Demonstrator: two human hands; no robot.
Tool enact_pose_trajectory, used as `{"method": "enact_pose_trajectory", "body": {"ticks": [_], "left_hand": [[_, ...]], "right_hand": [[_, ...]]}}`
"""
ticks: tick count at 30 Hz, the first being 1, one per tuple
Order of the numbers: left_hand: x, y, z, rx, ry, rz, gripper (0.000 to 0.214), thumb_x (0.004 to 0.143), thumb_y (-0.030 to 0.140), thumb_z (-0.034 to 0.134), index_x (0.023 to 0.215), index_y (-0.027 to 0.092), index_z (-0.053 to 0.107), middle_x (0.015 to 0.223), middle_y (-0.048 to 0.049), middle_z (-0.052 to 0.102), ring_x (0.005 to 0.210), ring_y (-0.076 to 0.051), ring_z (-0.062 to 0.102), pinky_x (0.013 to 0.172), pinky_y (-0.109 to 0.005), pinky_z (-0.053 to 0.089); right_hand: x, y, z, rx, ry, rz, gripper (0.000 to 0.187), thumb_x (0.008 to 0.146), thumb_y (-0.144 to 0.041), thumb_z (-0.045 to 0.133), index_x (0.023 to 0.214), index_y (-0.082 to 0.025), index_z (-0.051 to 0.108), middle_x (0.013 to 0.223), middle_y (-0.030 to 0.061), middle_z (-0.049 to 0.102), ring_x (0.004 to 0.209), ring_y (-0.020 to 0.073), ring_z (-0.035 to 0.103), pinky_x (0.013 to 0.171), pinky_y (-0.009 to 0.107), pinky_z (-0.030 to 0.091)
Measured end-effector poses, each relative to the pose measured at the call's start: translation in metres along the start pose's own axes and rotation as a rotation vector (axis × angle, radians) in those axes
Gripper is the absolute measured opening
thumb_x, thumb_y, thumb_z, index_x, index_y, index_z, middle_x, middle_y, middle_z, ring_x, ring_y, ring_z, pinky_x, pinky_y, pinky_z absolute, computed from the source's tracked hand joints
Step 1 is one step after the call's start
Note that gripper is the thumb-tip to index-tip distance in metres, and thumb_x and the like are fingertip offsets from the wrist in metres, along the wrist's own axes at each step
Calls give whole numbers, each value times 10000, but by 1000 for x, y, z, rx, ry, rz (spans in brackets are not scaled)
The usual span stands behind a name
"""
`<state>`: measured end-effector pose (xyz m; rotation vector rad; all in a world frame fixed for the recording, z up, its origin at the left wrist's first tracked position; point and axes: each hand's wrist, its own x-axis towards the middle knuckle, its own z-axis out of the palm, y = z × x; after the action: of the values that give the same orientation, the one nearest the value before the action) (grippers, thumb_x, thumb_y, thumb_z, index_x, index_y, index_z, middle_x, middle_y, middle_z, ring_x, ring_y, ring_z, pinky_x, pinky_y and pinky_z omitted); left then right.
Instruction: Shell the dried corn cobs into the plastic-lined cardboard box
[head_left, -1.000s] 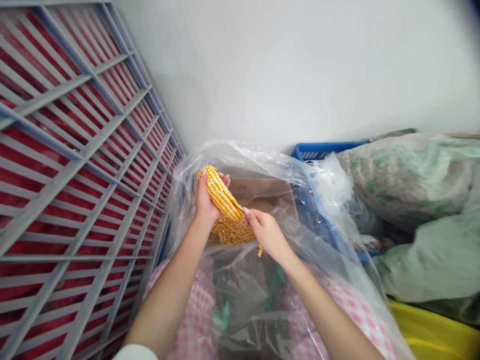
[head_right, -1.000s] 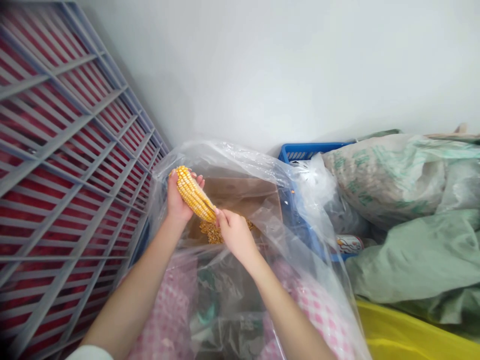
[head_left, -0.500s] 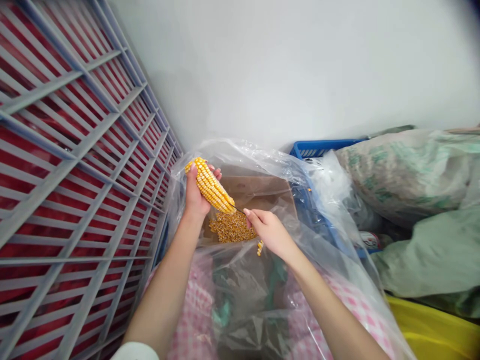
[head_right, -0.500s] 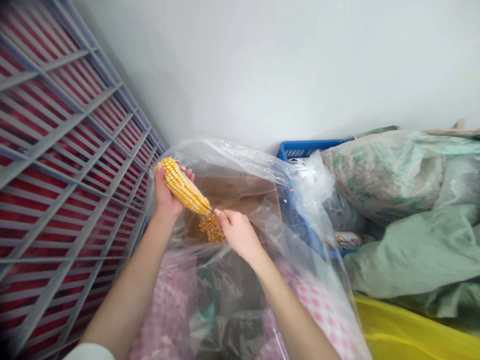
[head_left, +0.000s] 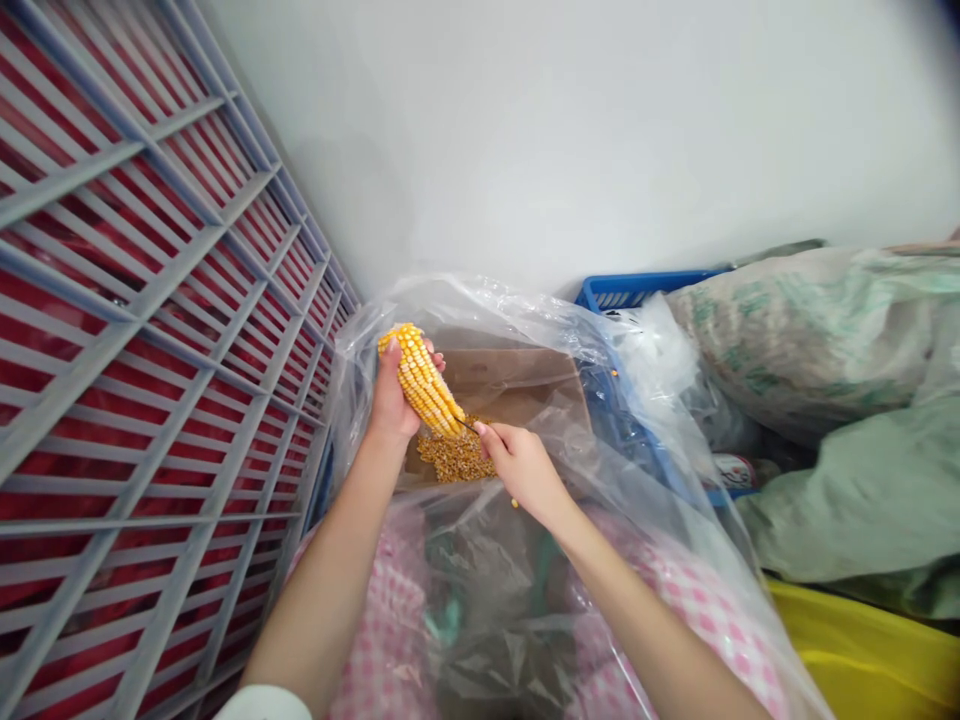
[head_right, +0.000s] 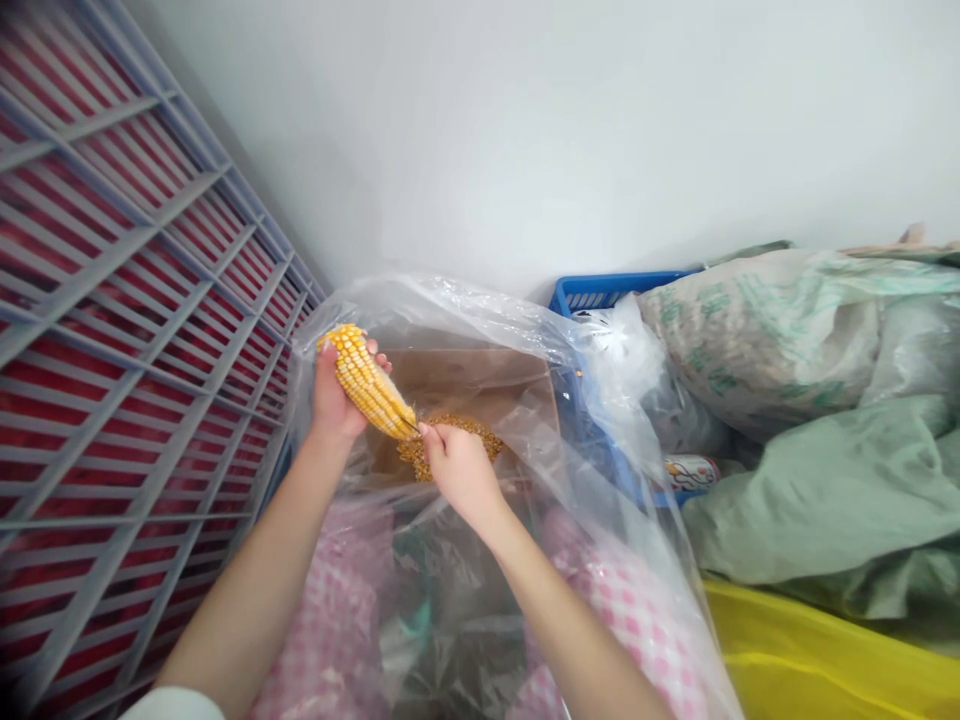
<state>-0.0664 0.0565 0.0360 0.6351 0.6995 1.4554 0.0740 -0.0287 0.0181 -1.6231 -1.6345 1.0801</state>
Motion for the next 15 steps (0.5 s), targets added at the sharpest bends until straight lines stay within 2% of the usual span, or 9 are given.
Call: {"method": "enact_pose_trajectory", "body": {"ticks": [7, 15], "left_hand": [[2, 1, 1, -47, -38, -32, 259, 691, 434, 556, 771, 187, 571, 651, 39, 567, 572, -74, 567, 605, -200, 477], [0, 3, 8, 80, -52, 146, 263, 640, 429, 583, 773, 202, 573, 615, 30, 557, 538, -89, 547, 567, -210, 456]], "right_hand": [[0, -2, -9, -61, -29, -50, 412, 861, -390, 315, 549, -174, 476, 474, -27, 431, 472, 90, 389, 507, 206, 258], [-3, -9, -14, -178, 19, -19, 398, 876, -393, 307, 591, -188, 494, 500, -6, 476, 485, 106, 418, 525, 229, 245]]}}
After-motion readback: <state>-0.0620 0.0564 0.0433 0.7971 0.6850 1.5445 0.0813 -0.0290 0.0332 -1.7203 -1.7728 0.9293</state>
